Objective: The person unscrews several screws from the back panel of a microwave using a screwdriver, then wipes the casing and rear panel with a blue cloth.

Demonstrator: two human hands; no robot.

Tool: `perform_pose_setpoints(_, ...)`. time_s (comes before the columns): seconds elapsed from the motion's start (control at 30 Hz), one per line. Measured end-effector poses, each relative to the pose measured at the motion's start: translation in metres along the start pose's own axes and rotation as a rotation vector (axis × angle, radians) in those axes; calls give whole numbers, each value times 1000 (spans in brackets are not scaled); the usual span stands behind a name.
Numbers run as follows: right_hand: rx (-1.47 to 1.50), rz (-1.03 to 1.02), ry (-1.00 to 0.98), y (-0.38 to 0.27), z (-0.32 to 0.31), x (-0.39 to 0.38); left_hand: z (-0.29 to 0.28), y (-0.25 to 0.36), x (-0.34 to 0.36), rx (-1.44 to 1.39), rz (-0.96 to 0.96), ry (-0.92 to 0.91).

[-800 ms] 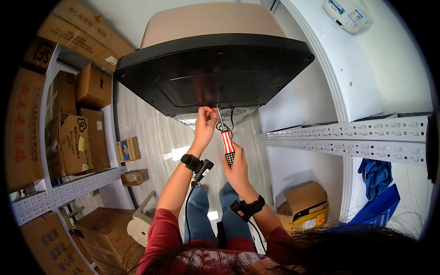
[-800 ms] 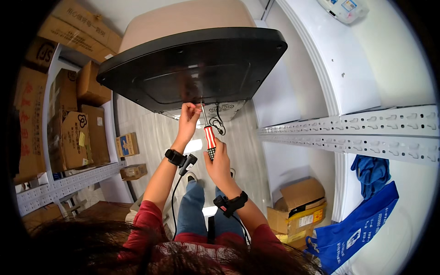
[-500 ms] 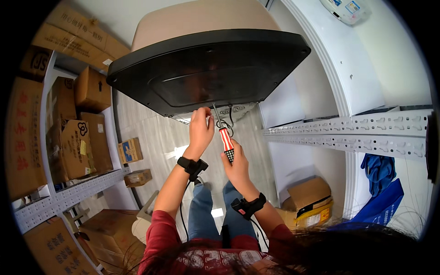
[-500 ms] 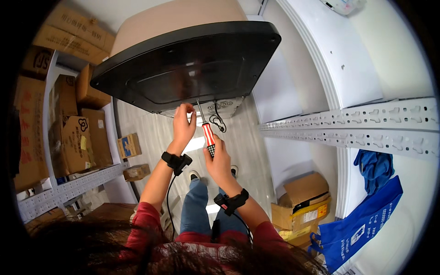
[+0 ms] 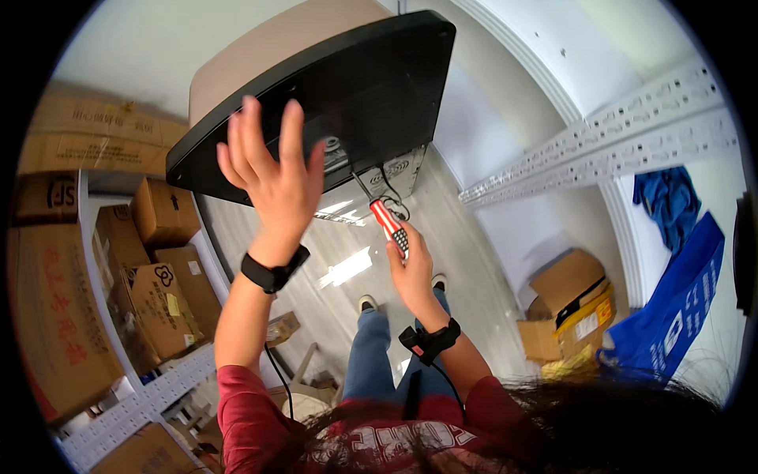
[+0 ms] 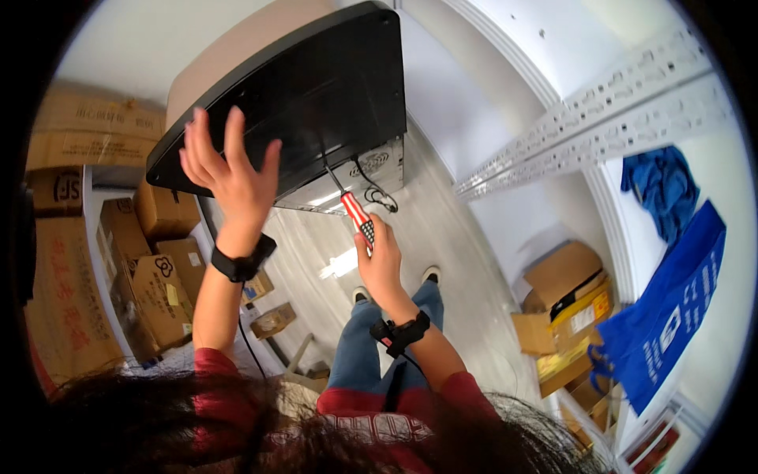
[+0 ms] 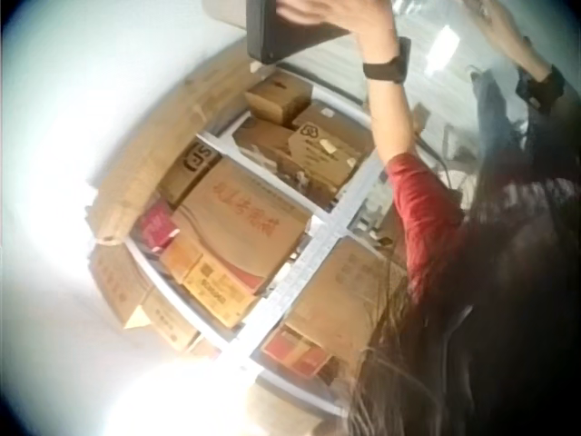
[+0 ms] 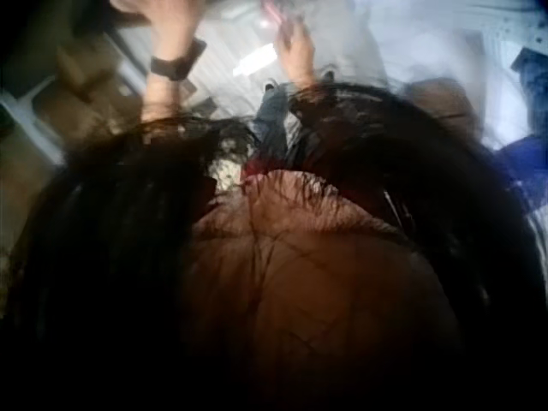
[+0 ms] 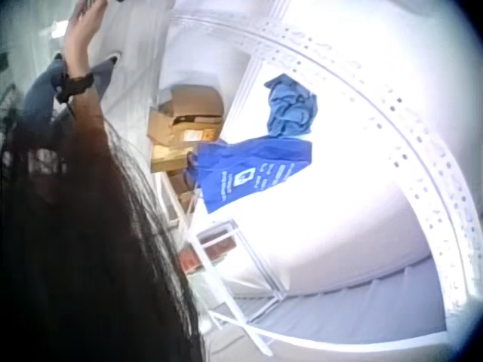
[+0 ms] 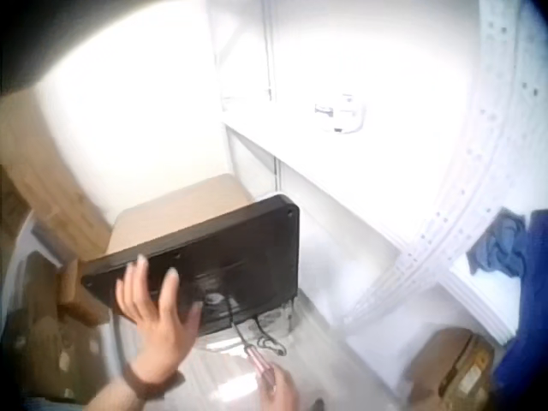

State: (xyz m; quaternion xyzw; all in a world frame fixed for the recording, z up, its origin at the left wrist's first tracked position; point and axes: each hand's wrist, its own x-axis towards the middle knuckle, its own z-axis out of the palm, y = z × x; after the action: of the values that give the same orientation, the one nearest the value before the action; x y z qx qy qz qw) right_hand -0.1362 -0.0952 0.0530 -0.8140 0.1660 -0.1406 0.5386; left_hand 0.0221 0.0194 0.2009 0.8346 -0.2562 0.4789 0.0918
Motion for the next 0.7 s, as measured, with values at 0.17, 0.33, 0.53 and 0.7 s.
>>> perform_pose_setpoints(0.17, -42, -19, 266, -31, 23, -13, -5, -18, 37, 82, 30, -221)
perform_pose_setpoints(0.33, 138, 230, 230, -24, 24, -5, 6, -3, 27, 134, 15, -107)
perform_pose_setpoints(0.53, 121, 66, 351, -32, 26, -9, 1, 0, 21, 139, 44, -94)
perform_pose_setpoints(0.7, 68, 143, 282, -34, 20, -3, 1, -1, 21, 182, 63, -78)
